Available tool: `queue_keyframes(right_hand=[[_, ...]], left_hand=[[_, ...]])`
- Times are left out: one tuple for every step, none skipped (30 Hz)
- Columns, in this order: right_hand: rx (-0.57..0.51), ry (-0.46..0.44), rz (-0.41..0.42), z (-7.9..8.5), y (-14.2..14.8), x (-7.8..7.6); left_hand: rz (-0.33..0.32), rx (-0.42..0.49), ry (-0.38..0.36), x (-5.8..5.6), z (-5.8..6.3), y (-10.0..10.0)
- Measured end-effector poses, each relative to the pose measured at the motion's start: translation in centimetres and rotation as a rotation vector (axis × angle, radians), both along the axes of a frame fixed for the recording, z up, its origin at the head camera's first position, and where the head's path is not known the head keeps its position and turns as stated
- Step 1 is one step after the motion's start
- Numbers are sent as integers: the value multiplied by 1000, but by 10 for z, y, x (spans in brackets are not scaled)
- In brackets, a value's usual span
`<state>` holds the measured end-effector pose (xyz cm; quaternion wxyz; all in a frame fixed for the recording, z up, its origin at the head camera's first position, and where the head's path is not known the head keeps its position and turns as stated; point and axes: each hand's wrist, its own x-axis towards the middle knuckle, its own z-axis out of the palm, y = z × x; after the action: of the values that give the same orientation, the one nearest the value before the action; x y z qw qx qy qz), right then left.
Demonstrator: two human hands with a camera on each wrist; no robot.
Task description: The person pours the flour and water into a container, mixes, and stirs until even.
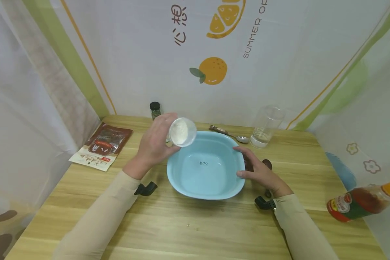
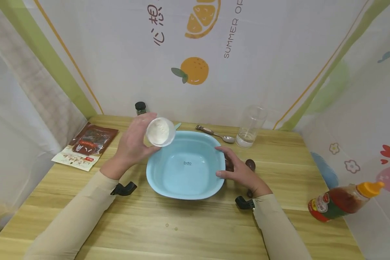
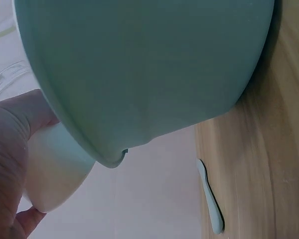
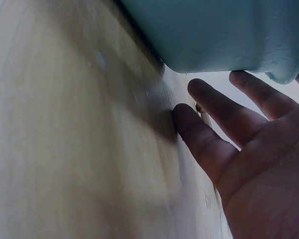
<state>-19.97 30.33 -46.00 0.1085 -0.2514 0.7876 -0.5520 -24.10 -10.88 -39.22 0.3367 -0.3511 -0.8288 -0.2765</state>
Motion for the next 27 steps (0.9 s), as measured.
queue_keyframes(right_hand=[[1, 1, 0, 0, 0, 0], [4, 4, -1, 1, -1, 0], [4, 2, -2, 1, -1, 0], [7, 3, -3, 1, -2, 0], [9, 4, -4, 2, -2, 1], [11, 5, -3, 2, -2, 1], [12, 6, -4, 3, -3, 1], [12, 6, -5, 3, -3, 1], [10, 6, -4, 3, -3, 1], [9, 7, -5, 3, -3, 2], [8, 7, -6, 3, -3, 2], [7, 8, -6, 3, -3, 2], [5, 8, -7, 3, -3, 2], [2, 8, -8, 3, -3, 2], [1, 8, -7, 2, -3, 2], [1, 8, -9, 2, -3, 2], [0, 8, -9, 2, -3, 2], [-1, 8, -8, 2, -3, 2], [1, 8, -9, 2, -3, 2], [0, 8, -8, 2, -3, 2], [-1, 7, -8, 2, -3, 2], [-2, 6, -8, 2, -3, 2], [-1, 6, -9, 2, -3, 2], [-1, 5, -8, 2, -3, 1], [1, 4, -9, 2, -3, 1], [2, 4, -10, 2, -3, 1], [5, 3, -11, 2, -3, 1]], left_hand=[[-6, -4, 8, -1, 0, 0], [-10, -9, 19, -2, 0, 1], [-17, -14, 31, -2, -1, 1], [-23, -19, 42, -3, -1, 2], [-32, -24, 57, -4, -1, 2], [-39, -31, 73, -5, -1, 3], [-43, -36, 88, -6, -1, 4], [-48, -39, 103, -7, -1, 4], [-54, -42, 115, -7, -1, 5], [-59, -44, 125, -8, -1, 5], [-63, -45, 134, -9, -1, 5], [-65, -47, 141, -9, -1, 6], [-66, -49, 145, -9, -1, 6], [-69, -51, 149, -10, -1, 7], [-71, -54, 153, -10, -1, 7], [-71, -58, 157, -10, -1, 7], [-72, -61, 163, -11, -1, 7], [-73, -63, 169, -11, -1, 8], [-74, -63, 177, -11, -1, 8], [-77, -63, 186, -11, -1, 8], [-79, -64, 192, -11, -1, 9], [-81, -65, 197, -11, 0, 10], [-84, -65, 203, -11, -1, 10], [-88, -66, 207, -11, 0, 11], [-89, -69, 210, -12, 0, 12], [-93, -73, 210, -12, 0, 13], [-92, -78, 208, -12, 0, 13]])
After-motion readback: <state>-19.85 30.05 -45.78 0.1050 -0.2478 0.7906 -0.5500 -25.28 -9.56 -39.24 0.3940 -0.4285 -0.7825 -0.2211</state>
